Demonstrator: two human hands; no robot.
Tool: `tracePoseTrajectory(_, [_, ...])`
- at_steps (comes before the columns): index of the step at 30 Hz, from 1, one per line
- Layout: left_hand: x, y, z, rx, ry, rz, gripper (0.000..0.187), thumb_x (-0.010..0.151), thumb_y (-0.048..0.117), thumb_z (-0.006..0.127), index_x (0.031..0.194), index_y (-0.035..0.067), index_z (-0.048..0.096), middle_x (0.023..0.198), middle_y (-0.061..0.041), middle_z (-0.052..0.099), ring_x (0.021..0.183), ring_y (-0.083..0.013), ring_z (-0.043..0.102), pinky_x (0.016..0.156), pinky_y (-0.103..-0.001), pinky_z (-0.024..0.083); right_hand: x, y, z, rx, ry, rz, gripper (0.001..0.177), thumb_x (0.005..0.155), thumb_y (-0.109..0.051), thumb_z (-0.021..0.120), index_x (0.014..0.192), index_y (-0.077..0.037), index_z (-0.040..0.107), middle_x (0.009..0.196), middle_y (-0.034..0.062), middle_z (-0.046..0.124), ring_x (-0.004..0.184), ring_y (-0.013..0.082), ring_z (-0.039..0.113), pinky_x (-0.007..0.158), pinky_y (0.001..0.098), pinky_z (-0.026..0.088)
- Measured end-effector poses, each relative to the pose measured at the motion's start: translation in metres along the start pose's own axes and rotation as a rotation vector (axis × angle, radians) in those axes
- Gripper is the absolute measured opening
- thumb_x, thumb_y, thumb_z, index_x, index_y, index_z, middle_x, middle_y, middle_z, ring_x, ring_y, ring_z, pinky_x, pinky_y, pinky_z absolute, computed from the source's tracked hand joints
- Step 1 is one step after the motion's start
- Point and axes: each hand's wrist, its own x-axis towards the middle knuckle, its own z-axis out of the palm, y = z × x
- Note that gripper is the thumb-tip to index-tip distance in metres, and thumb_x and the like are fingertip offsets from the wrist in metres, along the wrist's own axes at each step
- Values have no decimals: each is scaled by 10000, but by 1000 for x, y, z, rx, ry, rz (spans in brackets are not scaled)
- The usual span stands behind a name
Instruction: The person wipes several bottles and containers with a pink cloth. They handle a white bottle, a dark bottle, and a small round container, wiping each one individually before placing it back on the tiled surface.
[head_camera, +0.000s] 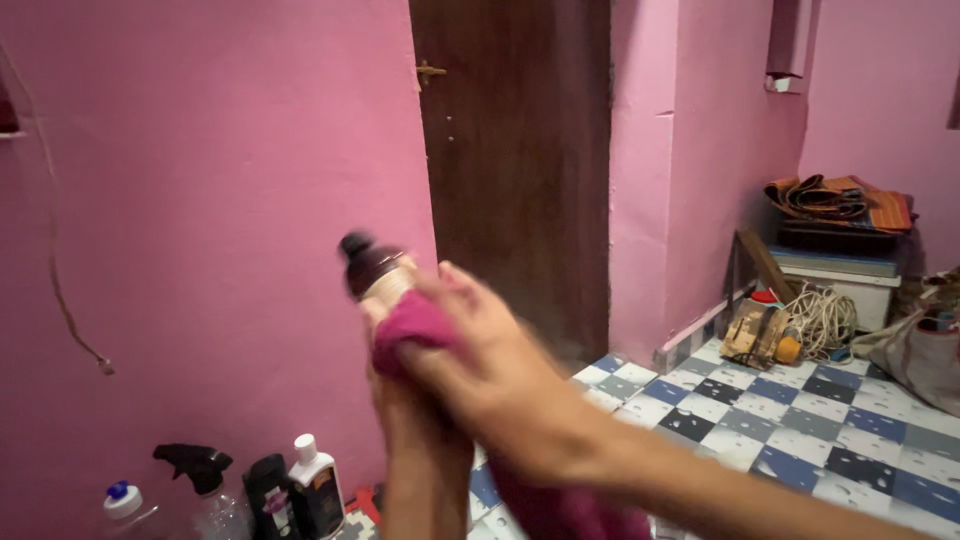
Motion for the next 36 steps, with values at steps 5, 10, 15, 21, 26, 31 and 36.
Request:
tracePoseTrajectory(5, [-5,-2,15,417,-189,-9,489,1081,415,456,1395,93,647,1065,-193,672,807,-313,627,688,-468,528,93,33,-6,-54,91,518,600,992,-486,399,1546,-255,371,1439,251,516,1261,414,594,1025,515,507])
tracePoseTrajectory(10, [-9,-9,14,219,-191,-15,511,1001,420,407,1340,90,600,1151,-70,706,993,-181,702,834,-328,604,102,22,-2,-125,43,589,540,1037,-462,446,1524,-240,379,1349,262,585,1208,497,601,1041,583,470])
tracePoseTrajectory(15, [21,-11,-18,323,-277,242,529,1042,368,452,1402,-10,535,1196,-134,653,1017,-247,652,849,-391,567,41,-24,20,-368,-111,391,659,1020,-352,513,1607,-302,216,1496,342,220,1222,590,461,987,680,387])
tracePoseTrajectory(21, [10,-16,1,472,-394,130,588,1044,458,387,1401,26,568,1248,-93,697,1119,-187,683,956,-306,556,134,55,-17,-347,124,457,512,908,-485,688,1308,-177,601,1184,150,686,1042,385,688,884,535,561])
tracePoseTrajectory(26, [-16,-14,8,104,-304,-256,651,1105,487,512,1488,-40,505,1132,-157,589,1003,-292,519,817,-443,445,143,100,-44,760,-200,632,419,878,-374,816,1042,-37,629,917,107,659,810,236,656,821,424,602])
tracePoseTrajectory(31, [6,-46,10,209,-166,-144,583,994,560,459,1481,239,473,1331,-32,631,1144,-205,656,935,-386,563,122,84,-39,784,26,523,350,899,-315,698,1143,-65,667,986,78,734,857,175,716,794,358,617])
tracePoseTrajectory(36, [50,-76,-18,197,-335,266,639,1012,574,441,1436,96,449,1323,-62,586,1201,-211,584,1007,-363,504,54,14,-28,280,-1,294,337,1004,-179,538,1323,-77,568,1232,193,608,1076,311,660,933,452,561])
